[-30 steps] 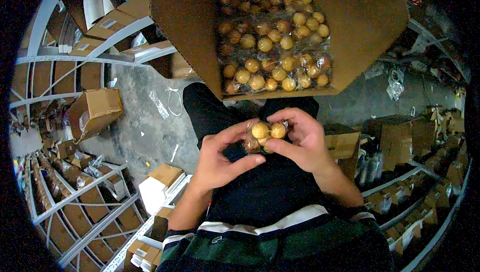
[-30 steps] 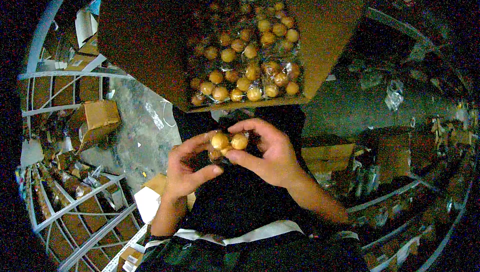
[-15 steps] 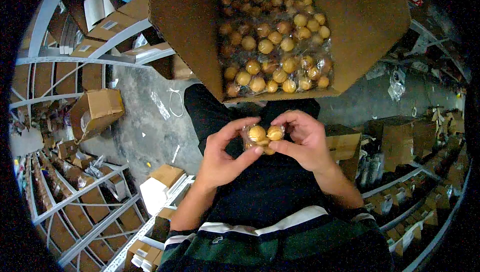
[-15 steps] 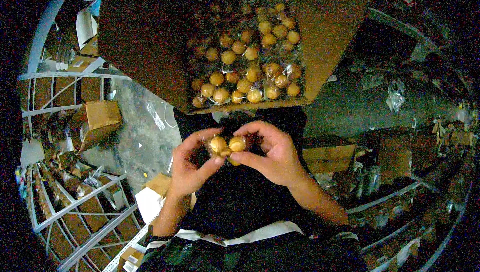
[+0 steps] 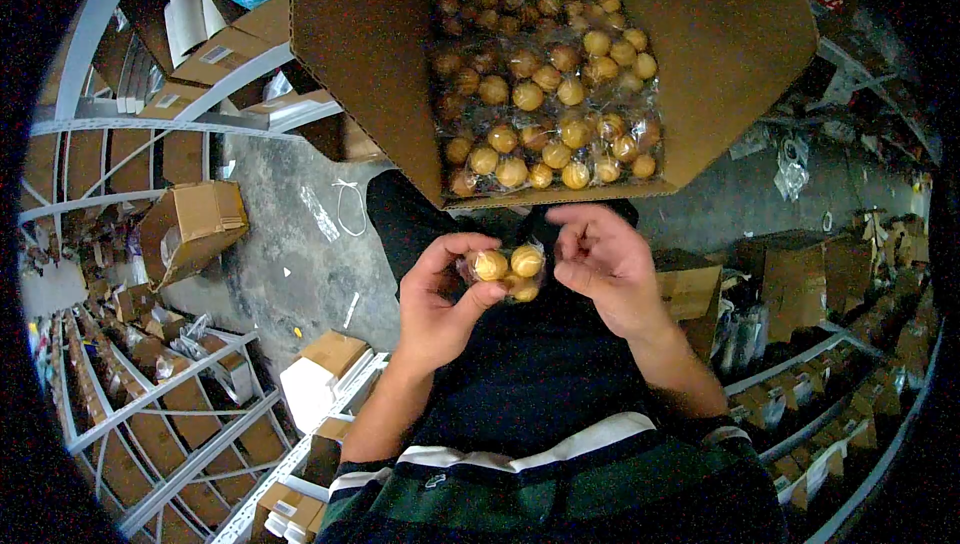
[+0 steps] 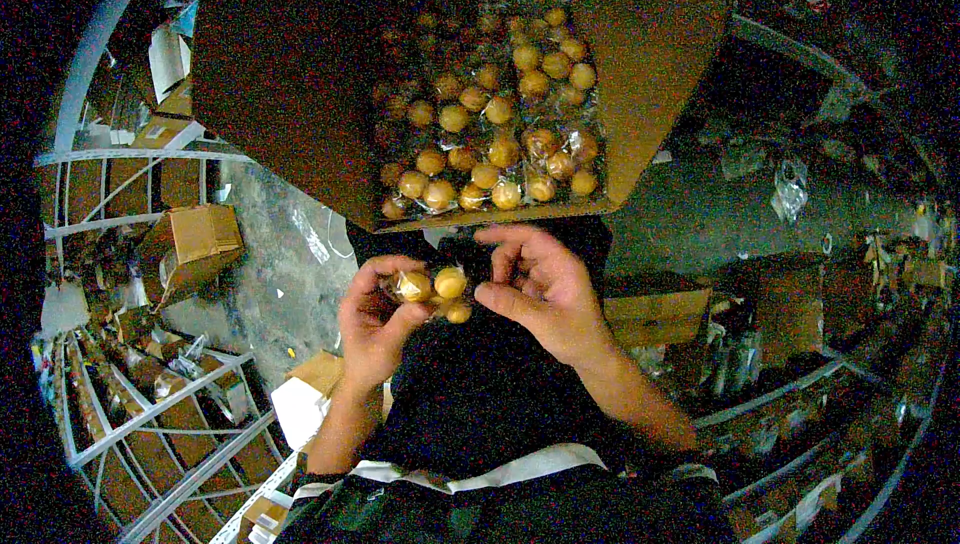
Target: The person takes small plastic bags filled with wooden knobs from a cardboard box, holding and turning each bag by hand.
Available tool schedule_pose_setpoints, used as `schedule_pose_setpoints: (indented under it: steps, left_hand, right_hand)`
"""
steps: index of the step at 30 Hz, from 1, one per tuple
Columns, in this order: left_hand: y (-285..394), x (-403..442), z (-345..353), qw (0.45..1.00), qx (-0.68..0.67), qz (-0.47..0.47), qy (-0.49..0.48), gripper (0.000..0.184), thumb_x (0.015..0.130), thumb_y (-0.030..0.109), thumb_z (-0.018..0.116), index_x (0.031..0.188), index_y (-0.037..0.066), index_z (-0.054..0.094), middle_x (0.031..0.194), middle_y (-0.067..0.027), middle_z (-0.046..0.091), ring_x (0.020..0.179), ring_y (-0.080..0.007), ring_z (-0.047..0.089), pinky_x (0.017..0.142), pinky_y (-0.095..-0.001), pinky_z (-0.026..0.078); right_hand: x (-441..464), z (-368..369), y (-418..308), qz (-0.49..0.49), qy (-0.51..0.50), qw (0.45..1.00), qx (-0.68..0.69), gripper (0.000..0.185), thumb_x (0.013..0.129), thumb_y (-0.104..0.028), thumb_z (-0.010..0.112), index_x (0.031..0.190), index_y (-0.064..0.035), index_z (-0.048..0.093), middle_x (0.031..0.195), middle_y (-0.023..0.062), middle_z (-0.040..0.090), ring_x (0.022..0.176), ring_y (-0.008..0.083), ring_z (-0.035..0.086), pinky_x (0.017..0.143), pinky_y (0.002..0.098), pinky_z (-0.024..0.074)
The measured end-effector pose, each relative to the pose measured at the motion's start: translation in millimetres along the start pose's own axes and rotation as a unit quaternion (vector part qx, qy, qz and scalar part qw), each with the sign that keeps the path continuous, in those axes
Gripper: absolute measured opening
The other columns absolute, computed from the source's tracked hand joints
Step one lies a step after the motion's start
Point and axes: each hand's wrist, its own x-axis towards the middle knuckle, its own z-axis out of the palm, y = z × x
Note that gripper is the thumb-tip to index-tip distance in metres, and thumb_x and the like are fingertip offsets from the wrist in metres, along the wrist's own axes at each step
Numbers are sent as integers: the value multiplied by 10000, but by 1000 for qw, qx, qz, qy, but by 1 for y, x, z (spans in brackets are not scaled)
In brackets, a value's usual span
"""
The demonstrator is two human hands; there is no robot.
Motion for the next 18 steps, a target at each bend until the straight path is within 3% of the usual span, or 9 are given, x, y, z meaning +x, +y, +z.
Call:
schedule_pose_setpoints:
  steps: [2,4,5,8,12,15,18]
  left_hand:
    - [1,0,-1,999,-30,-11,-8,327,749,96,709,1030,17,561,950,-33,565,858,-108,540,755,-231,431]
    - [-1,1,-4,998,22,34,-56,351,760,110,702,1061,19,547,927,-25,563,841,-104,541,752,-232,437]
    - [-3,1,-5,998,21,34,-56,351,760,110,702,1061,19,547,927,-25,563,841,-104,541,752,-232,437]
    - [-4,1,-7,998,3,31,-47,351,769,117,697,1063,16,533,923,-24,566,837,-102,542,754,-236,444]
    - [0,1,-9,997,-71,17,-4,311,787,113,680,1034,13,520,909,-30,572,835,-103,543,758,-236,443]
    - [3,2,-9,996,-79,0,-40,315,782,111,684,1039,12,531,911,-27,577,833,-101,545,766,-235,440]
    - [8,1,-4,995,-69,-43,-55,302,771,103,695,1022,8,556,900,-25,583,831,-99,545,766,-232,436]
  right_hand:
    - [1,2,3,1,-8,1000,-8,165,734,-38,682,844,-46,560,829,1,521,754,66,491,637,190,402]
    - [2,1,12,-98,-22,995,-7,130,748,-31,662,830,-41,562,864,16,537,807,85,509,687,208,414]
    - [1,0,13,-98,-22,995,-8,130,748,-31,662,830,-41,562,864,16,537,807,85,509,687,208,414]
    - [1,-7,12,16,-39,993,111,187,774,-24,634,939,-29,545,885,35,548,861,117,518,766,239,417]
    - [3,3,2,-30,-1,996,79,222,790,-28,624,991,-20,530,895,32,553,843,116,522,766,242,427]
    - [3,10,-8,40,-67,993,84,225,786,-27,643,988,-20,547,904,28,570,855,115,547,773,246,452]
    - [-3,4,8,36,-61,996,63,184,774,-44,665,923,-12,561,870,31,580,869,115,556,765,243,464]
